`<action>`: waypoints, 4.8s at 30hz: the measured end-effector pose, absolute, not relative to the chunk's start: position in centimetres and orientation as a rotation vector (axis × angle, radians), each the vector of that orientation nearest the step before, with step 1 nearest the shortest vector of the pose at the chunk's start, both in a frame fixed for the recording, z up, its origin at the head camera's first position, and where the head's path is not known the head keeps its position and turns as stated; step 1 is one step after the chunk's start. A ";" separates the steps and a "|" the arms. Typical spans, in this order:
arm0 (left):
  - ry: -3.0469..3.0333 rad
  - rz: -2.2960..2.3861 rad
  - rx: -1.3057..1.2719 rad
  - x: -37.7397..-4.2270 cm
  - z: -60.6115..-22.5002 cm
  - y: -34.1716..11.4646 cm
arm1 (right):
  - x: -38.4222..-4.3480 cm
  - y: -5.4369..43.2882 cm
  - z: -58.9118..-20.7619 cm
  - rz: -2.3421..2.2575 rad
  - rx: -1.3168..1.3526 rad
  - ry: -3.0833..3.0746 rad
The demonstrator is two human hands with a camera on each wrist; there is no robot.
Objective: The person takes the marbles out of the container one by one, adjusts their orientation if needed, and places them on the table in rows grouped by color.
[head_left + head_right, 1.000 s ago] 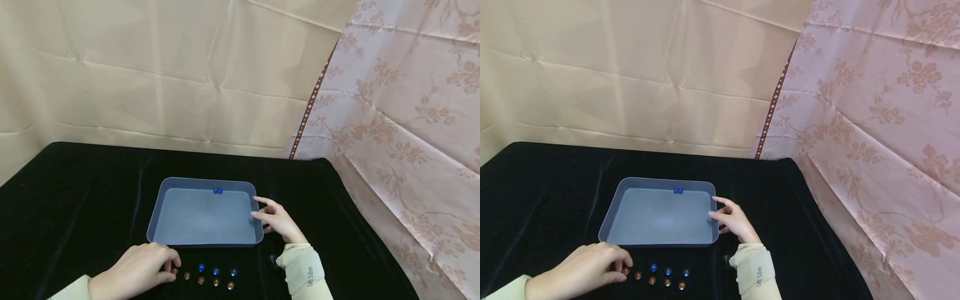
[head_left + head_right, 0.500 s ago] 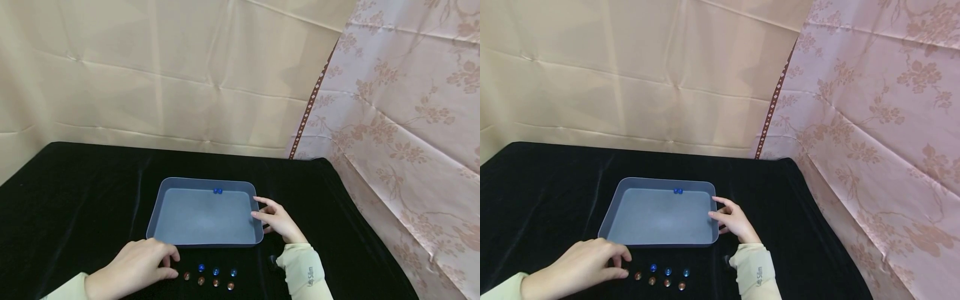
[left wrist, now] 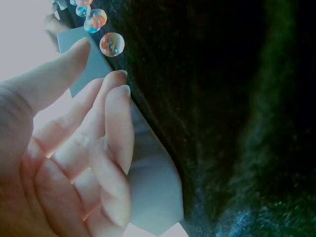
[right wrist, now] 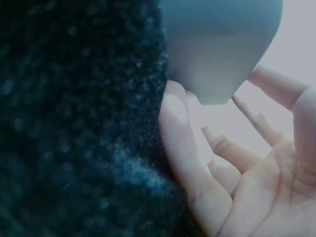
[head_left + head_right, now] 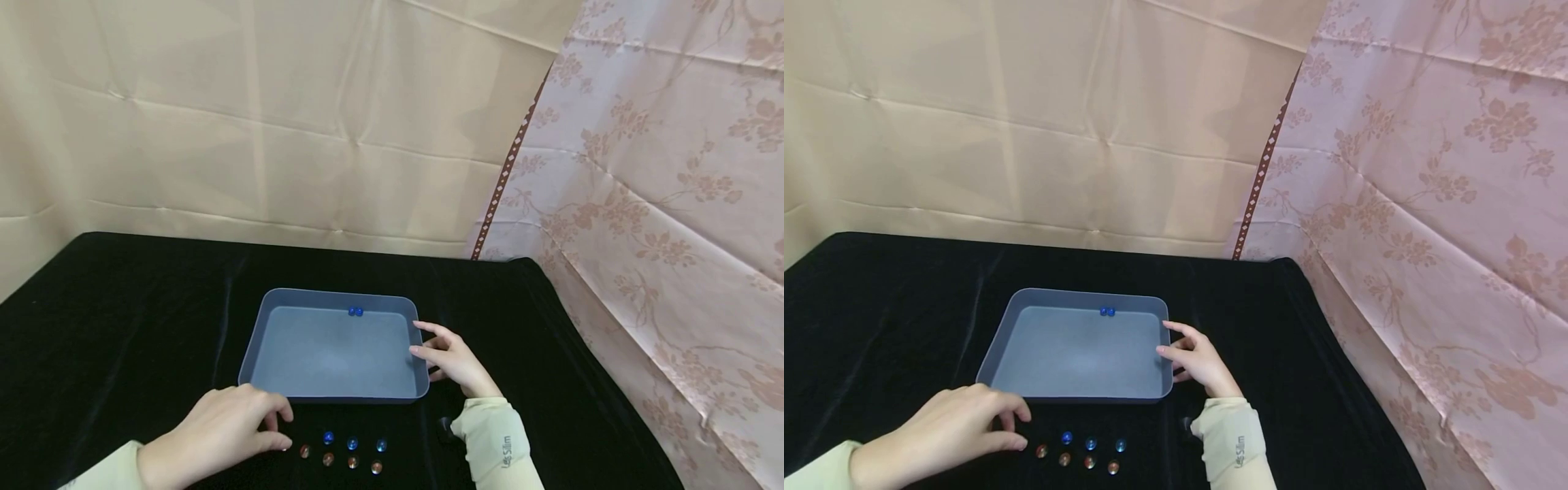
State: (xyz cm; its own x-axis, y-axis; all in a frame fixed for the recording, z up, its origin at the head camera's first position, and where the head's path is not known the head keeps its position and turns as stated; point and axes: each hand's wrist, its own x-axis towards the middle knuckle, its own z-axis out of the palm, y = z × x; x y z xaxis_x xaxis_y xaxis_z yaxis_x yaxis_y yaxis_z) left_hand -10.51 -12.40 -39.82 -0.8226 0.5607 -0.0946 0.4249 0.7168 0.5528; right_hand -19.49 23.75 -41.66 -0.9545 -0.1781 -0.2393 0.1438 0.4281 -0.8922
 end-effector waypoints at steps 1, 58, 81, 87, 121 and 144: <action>2.650 0.784 0.775 -10.6 -39.7 -12.4 | -19.5 23.8 -41.7 -1.535 -0.029 2.387; 2.682 0.822 0.560 -21.1 -33.3 -7.3 | -19.5 24.0 -41.8 -1.551 -0.035 2.369; 2.692 0.964 0.365 -24.6 -35.8 -4.9 | -19.7 24.0 -41.8 -1.536 -0.019 2.372; 2.716 0.976 0.321 -24.9 -36.8 -4.2 | -19.6 24.1 -41.7 -1.538 -0.022 2.370; 2.864 0.862 0.223 -25.3 -39.8 -2.3 | -19.6 24.0 -41.7 -1.537 -0.019 2.385; 2.727 1.012 0.241 -25.0 -38.9 -2.8 | -19.5 23.8 -41.6 -1.541 -0.022 2.387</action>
